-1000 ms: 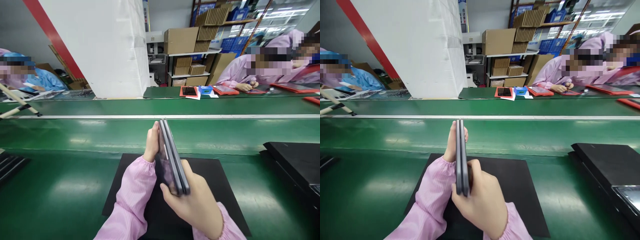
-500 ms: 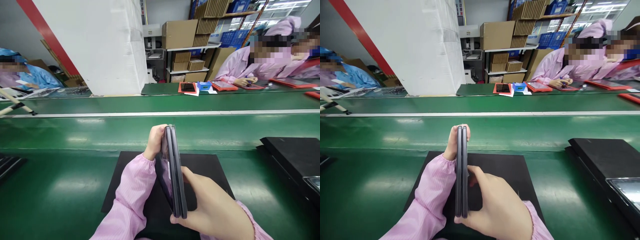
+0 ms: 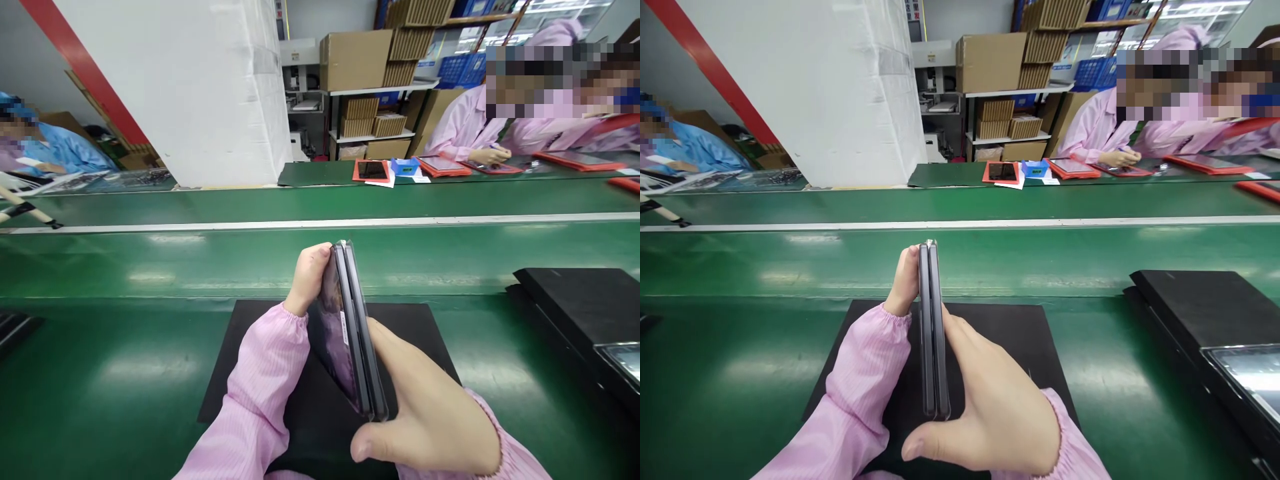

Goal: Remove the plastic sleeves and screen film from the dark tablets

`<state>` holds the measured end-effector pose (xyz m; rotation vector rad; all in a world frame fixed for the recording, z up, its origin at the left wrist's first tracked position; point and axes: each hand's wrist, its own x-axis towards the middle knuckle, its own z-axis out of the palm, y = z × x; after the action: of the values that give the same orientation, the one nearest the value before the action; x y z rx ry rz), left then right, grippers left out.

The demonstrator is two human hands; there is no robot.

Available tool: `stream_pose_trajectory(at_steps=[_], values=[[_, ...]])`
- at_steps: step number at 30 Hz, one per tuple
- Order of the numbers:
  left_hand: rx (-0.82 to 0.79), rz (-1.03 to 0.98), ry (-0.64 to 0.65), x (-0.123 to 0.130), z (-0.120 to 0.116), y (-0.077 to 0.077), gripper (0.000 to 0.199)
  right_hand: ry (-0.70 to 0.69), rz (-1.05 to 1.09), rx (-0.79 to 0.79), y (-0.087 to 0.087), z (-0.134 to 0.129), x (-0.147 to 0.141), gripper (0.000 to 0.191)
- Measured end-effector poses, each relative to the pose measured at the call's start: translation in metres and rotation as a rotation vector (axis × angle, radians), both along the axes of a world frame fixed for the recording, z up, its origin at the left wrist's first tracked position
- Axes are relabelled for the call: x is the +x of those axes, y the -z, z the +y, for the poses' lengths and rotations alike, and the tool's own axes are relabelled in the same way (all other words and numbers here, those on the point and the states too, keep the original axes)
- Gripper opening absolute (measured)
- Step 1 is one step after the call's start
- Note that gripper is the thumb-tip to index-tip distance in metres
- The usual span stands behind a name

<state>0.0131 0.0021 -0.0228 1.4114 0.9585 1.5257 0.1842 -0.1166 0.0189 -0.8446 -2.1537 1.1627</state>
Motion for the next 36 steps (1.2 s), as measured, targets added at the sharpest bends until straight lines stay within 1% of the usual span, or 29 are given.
stream_pose_trajectory(at_steps=[11, 18, 21, 24, 28, 33, 36], values=[[0.004, -0.007, 0.034, -0.001, 0.000, 0.000, 0.076, -0.011, 0.019, 0.021, 0.001, -0.001, -0.001, 0.105], [0.031, -0.027, 0.091, -0.001, 0.000, 0.005, 0.075, -0.023, 0.016, 0.027, 0.000, -0.003, -0.002, 0.110], [0.069, -0.027, 0.116, -0.002, 0.001, 0.007, 0.073, -0.028, 0.016, 0.029, -0.001, -0.004, -0.002, 0.109], [0.088, -0.005, 0.131, -0.003, 0.000, 0.007, 0.073, -0.018, 0.008, 0.033, -0.001, -0.005, -0.001, 0.107], [0.074, 0.021, 0.160, -0.002, -0.004, 0.003, 0.075, 0.006, 0.003, 0.039, -0.001, -0.005, 0.002, 0.103], [0.092, 0.042, 0.226, -0.001, -0.009, -0.001, 0.074, 0.021, 0.001, 0.132, 0.001, -0.006, 0.004, 0.093], [0.094, 0.058, 0.230, -0.001, -0.010, -0.002, 0.075, 0.057, -0.022, 0.182, -0.001, -0.007, 0.004, 0.083]])
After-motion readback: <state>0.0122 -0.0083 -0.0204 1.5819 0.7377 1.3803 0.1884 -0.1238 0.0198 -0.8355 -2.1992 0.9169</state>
